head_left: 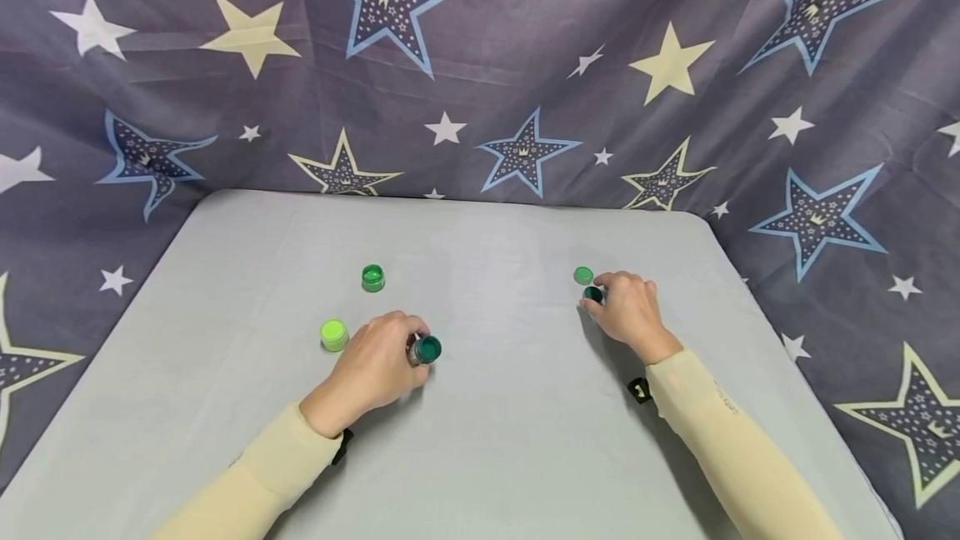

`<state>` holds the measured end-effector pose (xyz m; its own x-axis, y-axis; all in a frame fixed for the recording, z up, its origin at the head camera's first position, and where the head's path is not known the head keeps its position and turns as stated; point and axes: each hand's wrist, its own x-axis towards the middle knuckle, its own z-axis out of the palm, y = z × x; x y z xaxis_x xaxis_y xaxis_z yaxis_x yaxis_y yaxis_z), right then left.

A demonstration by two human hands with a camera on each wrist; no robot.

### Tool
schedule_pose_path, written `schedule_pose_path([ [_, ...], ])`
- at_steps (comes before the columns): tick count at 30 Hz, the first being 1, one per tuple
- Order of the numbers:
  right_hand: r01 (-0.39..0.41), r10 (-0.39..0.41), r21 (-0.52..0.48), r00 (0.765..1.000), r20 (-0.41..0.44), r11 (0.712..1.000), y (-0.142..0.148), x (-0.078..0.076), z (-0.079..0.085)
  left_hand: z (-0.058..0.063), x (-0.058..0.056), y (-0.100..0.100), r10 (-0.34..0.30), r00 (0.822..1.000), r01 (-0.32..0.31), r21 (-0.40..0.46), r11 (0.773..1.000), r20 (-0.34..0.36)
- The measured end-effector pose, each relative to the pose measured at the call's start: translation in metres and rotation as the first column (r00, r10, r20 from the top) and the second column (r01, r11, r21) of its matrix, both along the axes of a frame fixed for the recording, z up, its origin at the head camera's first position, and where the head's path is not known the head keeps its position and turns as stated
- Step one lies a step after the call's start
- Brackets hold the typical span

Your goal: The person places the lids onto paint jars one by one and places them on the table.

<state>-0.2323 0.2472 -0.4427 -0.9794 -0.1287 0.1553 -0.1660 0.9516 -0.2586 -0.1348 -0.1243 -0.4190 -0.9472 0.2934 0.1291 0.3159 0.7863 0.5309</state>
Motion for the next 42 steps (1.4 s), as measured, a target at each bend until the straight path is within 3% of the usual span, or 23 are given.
schedule_pose_path([
  [12,0.029,-0.032,0.054,0.997,0.064,0.998,-0.004,-0.003,-0.001,0.001,0.002,0.002,-0.012,1.0,0.012,0.002,1.0,-0.011],
  [22,0.005,-0.007,0.053,0.999,0.037,0.999,-0.005,-0.006,-0.005,0.001,0.003,0.004,-0.021,1.0,0.021,0.008,1.0,-0.003],
  [42,-0.036,0.035,-0.08,0.999,-0.007,0.996,-0.025,0.017,0.01,0.002,0.004,0.008,-0.029,0.999,0.029,0.022,0.999,-0.021],
])
